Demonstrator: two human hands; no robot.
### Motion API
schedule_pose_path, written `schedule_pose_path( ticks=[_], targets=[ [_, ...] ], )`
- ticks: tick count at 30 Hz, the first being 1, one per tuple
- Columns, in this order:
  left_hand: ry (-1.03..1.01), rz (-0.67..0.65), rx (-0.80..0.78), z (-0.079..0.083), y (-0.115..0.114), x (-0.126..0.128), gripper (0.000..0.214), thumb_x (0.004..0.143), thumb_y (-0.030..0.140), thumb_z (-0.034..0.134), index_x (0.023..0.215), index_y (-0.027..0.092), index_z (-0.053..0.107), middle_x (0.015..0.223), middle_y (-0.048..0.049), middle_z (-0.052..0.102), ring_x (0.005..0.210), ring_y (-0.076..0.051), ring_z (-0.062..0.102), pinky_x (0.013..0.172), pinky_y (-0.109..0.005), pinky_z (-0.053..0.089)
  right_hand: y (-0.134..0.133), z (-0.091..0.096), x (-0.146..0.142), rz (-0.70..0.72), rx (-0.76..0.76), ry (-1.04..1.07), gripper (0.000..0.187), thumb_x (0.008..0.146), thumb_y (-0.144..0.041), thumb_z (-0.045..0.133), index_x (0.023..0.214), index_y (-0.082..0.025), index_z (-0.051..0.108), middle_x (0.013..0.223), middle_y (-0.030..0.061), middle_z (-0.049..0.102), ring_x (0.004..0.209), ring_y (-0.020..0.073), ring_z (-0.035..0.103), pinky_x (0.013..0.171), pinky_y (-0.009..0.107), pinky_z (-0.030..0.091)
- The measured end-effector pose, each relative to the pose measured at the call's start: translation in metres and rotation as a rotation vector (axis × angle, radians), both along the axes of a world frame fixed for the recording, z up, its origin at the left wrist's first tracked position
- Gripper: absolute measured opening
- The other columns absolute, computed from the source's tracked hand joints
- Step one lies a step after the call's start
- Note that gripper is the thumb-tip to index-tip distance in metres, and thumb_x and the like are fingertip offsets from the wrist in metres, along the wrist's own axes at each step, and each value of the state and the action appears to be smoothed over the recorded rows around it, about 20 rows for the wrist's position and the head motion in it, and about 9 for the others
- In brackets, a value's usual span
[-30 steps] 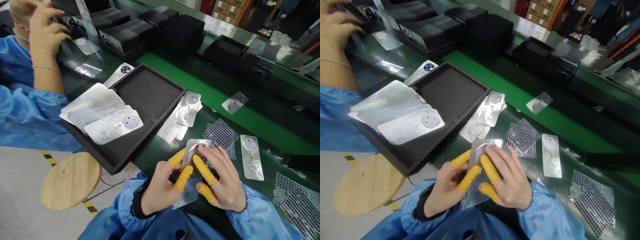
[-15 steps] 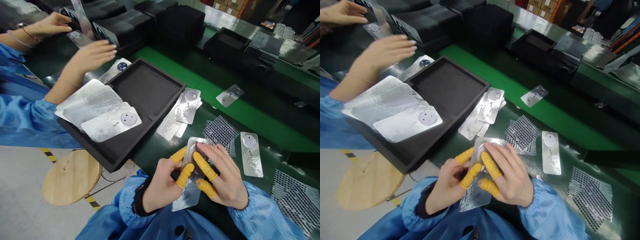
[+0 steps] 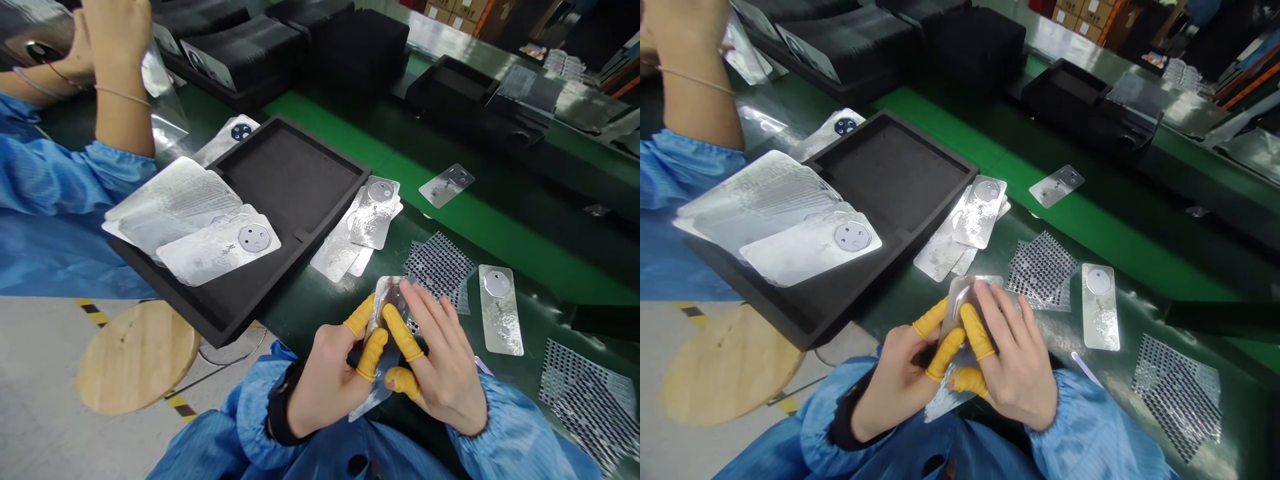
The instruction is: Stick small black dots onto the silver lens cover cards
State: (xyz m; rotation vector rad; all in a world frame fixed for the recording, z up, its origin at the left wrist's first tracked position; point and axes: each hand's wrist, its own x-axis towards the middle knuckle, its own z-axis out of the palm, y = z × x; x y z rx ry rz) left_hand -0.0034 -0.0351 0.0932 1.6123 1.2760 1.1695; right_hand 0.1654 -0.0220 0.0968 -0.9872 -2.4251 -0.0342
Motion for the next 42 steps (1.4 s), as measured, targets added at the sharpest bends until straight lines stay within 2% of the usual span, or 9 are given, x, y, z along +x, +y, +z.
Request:
schedule_pose_path(
  ticks=[3, 6, 10, 12, 18, 23, 31, 37, 42],
  targets=[
    [0.000, 0.021, -0.059, -0.006, -0.001, 0.000, 0.012, 0.069, 0.009, 0.055, 0.061, 0.018, 0.053, 0.049, 0.0047, 0.053, 0.041, -0.007, 0.043, 0.039, -0.018, 0.033, -0.001, -0.014, -0.006, -0.047, -0.050, 0.055, 0.047, 0.101, -0.043, 0.034, 0.132, -0.013, 0.053, 0.144, 0.0214, 0.045, 0.139, 0.0347, 0.035, 0.107, 0.058, 0.040],
    [-0.142, 0.039, -0.197, -0.010, 0.002, 0.003, 0.011, 0.072, 0.016, 0.063, 0.064, 0.017, 0.057, 0.050, 0.0029, 0.056, 0.044, -0.009, 0.049, 0.042, -0.018, 0.038, 0.007, -0.024, -0.004, 0.024, -0.157, 0.179, 0.048, 0.102, -0.042, 0.034, 0.139, -0.014, 0.047, 0.145, 0.0207, 0.043, 0.139, 0.0313, 0.036, 0.106, 0.054, 0.043],
    [-0.499, 0.002, -0.371, -0.007, 0.009, 0.010, 0.028, 0.079, 0.041, 0.071, 0.088, 0.014, 0.068, 0.068, -0.0038, 0.071, 0.059, -0.015, 0.065, 0.055, -0.020, 0.052, 0.016, -0.026, 0.003, 0.106, -0.352, 0.438, 0.041, 0.104, -0.034, 0.030, 0.138, -0.024, 0.049, 0.150, 0.0089, 0.040, 0.141, 0.0226, 0.035, 0.111, 0.047, 0.041],
    [-0.573, -0.011, -0.391, -0.005, 0.012, 0.011, 0.039, 0.077, 0.048, 0.073, 0.095, 0.014, 0.070, 0.075, -0.0060, 0.074, 0.065, -0.017, 0.068, 0.057, -0.021, 0.054, 0.016, -0.024, 0.005, 0.098, -0.412, 0.517, 0.040, 0.104, -0.033, 0.029, 0.139, -0.028, 0.048, 0.151, 0.0034, 0.040, 0.141, 0.0202, 0.033, 0.114, 0.046, 0.038],
    [-0.591, 0.012, -0.342, -0.005, 0.014, 0.011, 0.041, 0.076, 0.045, 0.076, 0.103, 0.016, 0.069, 0.081, -0.0058, 0.076, 0.071, -0.017, 0.071, 0.065, -0.022, 0.058, 0.010, -0.019, 0.001, 0.082, -0.462, 0.568, 0.040, 0.104, -0.031, 0.031, 0.140, -0.028, 0.047, 0.150, 0.0031, 0.041, 0.141, 0.0226, 0.035, 0.116, 0.049, 0.035],
    [-0.560, 0.112, -0.292, -0.011, 0.019, 0.013, 0.034, 0.074, 0.044, 0.077, 0.088, 0.014, 0.070, 0.067, -0.0026, 0.073, 0.057, -0.014, 0.066, 0.057, -0.020, 0.055, 0.005, -0.016, -0.003, 0.076, -0.463, 0.574, 0.042, 0.104, -0.033, 0.028, 0.142, -0.027, 0.044, 0.149, 0.0044, 0.041, 0.139, 0.0254, 0.037, 0.114, 0.052, 0.036],
    [-0.550, 0.139, -0.260, -0.012, 0.021, 0.013, 0.031, 0.073, 0.041, 0.078, 0.084, 0.013, 0.072, 0.055, -0.0017, 0.067, 0.050, -0.012, 0.059, 0.050, -0.019, 0.050, -0.006, -0.013, -0.014, -0.064, -0.664, 0.776, 0.038, 0.105, -0.037, 0.027, 0.135, -0.041, 0.050, 0.147, -0.0115, 0.043, 0.143, 0.0167, 0.028, 0.119, 0.041, 0.030],
    [-0.506, 0.134, -0.255, -0.015, 0.019, 0.012, 0.025, 0.077, 0.037, 0.073, 0.084, 0.013, 0.072, 0.046, 0.0022, 0.056, 0.045, -0.011, 0.053, 0.046, -0.018, 0.045, -0.008, -0.019, -0.016, -0.083, -0.630, 0.837, 0.037, 0.104, -0.037, 0.031, 0.132, -0.034, 0.055, 0.144, -0.0042, 0.048, 0.142, 0.0235, 0.030, 0.118, 0.051, 0.031],
    [-0.468, 0.131, -0.262, -0.015, 0.017, 0.012, 0.025, 0.077, 0.034, 0.073, 0.091, 0.012, 0.073, 0.051, 0.0003, 0.060, 0.048, -0.012, 0.055, 0.047, -0.019, 0.045, -0.008, -0.021, -0.015, -0.135, -0.715, 0.920, 0.040, 0.104, -0.039, 0.029, 0.124, -0.031, 0.063, 0.139, -0.0020, 0.054, 0.141, 0.0243, 0.032, 0.115, 0.051, 0.036]
  ],
)
